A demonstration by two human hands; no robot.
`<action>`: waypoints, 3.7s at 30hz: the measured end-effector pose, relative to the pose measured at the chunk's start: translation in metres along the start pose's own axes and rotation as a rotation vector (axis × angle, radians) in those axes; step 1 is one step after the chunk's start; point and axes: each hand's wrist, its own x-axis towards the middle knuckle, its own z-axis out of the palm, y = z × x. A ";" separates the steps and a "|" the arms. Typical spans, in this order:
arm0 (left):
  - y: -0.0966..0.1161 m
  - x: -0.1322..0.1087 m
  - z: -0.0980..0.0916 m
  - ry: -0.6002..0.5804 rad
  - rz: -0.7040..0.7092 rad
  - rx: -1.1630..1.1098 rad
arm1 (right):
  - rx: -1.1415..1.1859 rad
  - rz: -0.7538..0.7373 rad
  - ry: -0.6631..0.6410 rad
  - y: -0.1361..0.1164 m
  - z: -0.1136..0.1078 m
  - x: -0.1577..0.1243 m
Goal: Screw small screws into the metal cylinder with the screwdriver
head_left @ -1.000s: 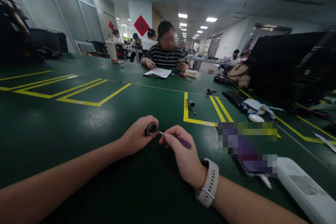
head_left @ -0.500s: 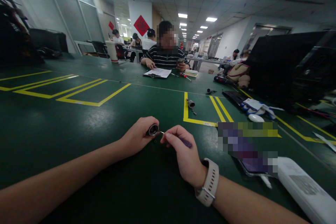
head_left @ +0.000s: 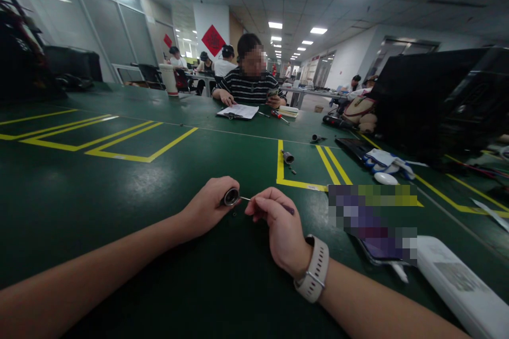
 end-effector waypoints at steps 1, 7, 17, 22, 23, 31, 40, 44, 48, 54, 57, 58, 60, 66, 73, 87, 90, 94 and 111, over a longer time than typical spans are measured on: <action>0.000 0.000 0.000 0.002 0.007 0.007 | -0.031 -0.010 0.004 0.001 0.000 -0.001; 0.001 -0.001 0.001 -0.010 0.032 0.029 | 0.039 0.055 -0.006 -0.001 0.000 0.002; -0.002 -0.001 0.003 -0.001 -0.006 -0.054 | 0.153 0.095 -0.004 -0.003 -0.001 0.007; -0.001 0.001 0.003 -0.003 -0.006 -0.006 | 0.061 0.045 0.015 0.002 0.000 0.004; 0.000 0.001 0.003 -0.006 0.001 0.008 | 0.041 0.045 0.007 0.002 0.000 0.004; 0.001 -0.002 0.001 -0.005 0.011 -0.001 | 0.145 0.096 0.000 -0.001 -0.003 0.008; 0.000 0.000 0.002 0.004 -0.044 -0.067 | 0.176 0.111 0.017 -0.002 -0.002 0.009; 0.002 0.001 0.001 0.006 -0.060 -0.032 | 0.121 0.063 0.027 0.000 -0.002 0.006; 0.002 -0.001 0.001 -0.019 -0.023 0.011 | 0.055 0.087 -0.007 -0.001 -0.001 0.004; 0.002 -0.002 0.001 -0.014 -0.022 -0.024 | 0.138 0.100 -0.001 -0.003 -0.002 0.007; 0.002 -0.001 0.001 -0.010 -0.036 -0.045 | 0.143 0.099 -0.003 -0.004 -0.003 0.007; 0.001 -0.001 0.001 -0.010 -0.040 -0.053 | 0.141 0.101 -0.004 -0.004 -0.003 0.007; 0.001 -0.001 0.001 -0.016 -0.044 -0.072 | 0.135 0.105 -0.003 -0.005 -0.002 0.007; 0.001 0.000 0.001 -0.008 -0.061 -0.076 | 0.110 0.065 0.009 -0.002 -0.001 0.004; 0.003 0.000 -0.001 -0.025 0.036 0.017 | 0.083 0.070 -0.014 0.001 -0.001 0.005; -0.003 0.001 0.003 0.009 -0.014 -0.096 | 0.172 0.140 0.025 -0.005 -0.002 0.009; -0.004 0.001 0.003 0.022 -0.015 -0.097 | 0.164 0.136 0.038 -0.005 -0.001 0.008; -0.004 0.002 0.003 0.043 -0.029 -0.092 | 0.166 0.112 0.059 -0.003 -0.002 0.007; -0.013 0.002 0.002 0.183 -0.246 0.095 | -0.357 -0.097 0.302 0.007 -0.005 0.010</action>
